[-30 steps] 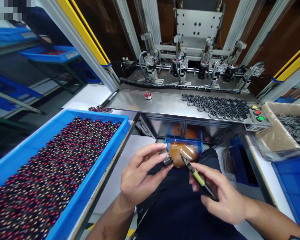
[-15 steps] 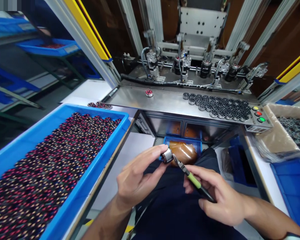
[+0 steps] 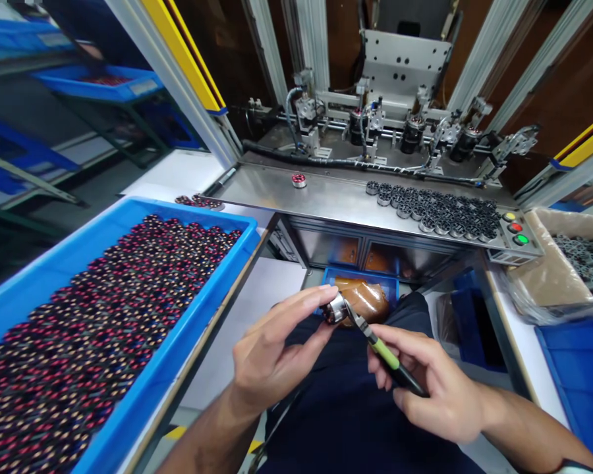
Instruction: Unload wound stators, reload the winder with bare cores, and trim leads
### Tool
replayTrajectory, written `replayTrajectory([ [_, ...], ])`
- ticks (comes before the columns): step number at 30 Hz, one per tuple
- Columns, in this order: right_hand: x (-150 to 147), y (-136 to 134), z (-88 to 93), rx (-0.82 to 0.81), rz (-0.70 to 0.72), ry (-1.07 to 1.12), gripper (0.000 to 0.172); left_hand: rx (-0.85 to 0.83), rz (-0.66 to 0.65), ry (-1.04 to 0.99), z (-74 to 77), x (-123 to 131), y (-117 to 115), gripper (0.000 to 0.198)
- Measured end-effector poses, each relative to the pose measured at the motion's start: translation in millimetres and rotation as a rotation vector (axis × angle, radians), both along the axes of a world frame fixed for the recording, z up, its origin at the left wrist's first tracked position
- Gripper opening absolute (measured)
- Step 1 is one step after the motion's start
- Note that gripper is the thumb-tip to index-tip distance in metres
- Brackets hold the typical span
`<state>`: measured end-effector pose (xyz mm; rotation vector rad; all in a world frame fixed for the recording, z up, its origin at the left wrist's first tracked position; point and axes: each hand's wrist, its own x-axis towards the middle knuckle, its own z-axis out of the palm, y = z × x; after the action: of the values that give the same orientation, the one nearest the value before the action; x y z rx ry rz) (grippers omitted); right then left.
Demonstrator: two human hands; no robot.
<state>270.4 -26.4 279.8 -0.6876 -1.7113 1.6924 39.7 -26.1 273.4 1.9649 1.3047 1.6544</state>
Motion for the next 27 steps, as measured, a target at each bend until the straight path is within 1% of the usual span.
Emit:
replayTrajectory([
  [4,1,-1,-3.1,-0.013,0.003,0.008,0.081,0.083,0.04,0.095,0.8,2,0,0.06],
  [7,1,0,-4.8,-0.033,0.005,0.016,0.082,0.101,0.047,0.117,1.8,2,0,0.062],
  [10,0,1,-4.3,-0.037,-0.003,-0.02,0.079,0.102,0.052,0.146,2.2,0,1,0.062],
  [12,0,1,-3.3,0.007,-0.024,-0.07,0.074,0.115,0.05,0.171,0.6,0,1,0.063],
  [14,0,2,-2.7,0.045,-0.064,-0.127,0.07,0.157,0.053,0.179,-3.5,-1,2,0.067],
  [16,1,2,-3.3,0.028,-0.13,-0.166,0.067,0.18,0.053,0.146,-9.3,-1,4,0.072],
  [18,4,1,-5.7,-0.024,-0.198,-0.161,0.064,0.118,0.029,0.011,-15.5,-3,7,0.068],
  [19,6,0,-7.7,-0.051,-0.225,-0.143,0.063,0.047,-0.01,-0.101,-18.2,-4,9,0.065],
  [21,10,-2,-13.5,-0.098,-0.254,-0.097,0.062,-0.138,-0.141,-0.385,-22.6,-8,14,0.063],
  [23,15,-5,-21.5,-0.144,-0.262,-0.065,0.062,-0.308,-0.287,-0.661,-26.7,-12,19,0.069],
  [24,17,-6,-26.1,-0.166,-0.263,-0.059,0.061,-0.368,-0.334,-0.771,-28.9,-13,21,0.072],
  [25,19,-8,-31.0,-0.186,-0.263,-0.057,0.059,-0.412,-0.352,-0.853,-31.3,-14,22,0.075],
  [27,22,-11,-40.7,-0.217,-0.265,-0.061,0.056,-0.474,-0.332,-0.935,-36.3,-15,23,0.08],
])
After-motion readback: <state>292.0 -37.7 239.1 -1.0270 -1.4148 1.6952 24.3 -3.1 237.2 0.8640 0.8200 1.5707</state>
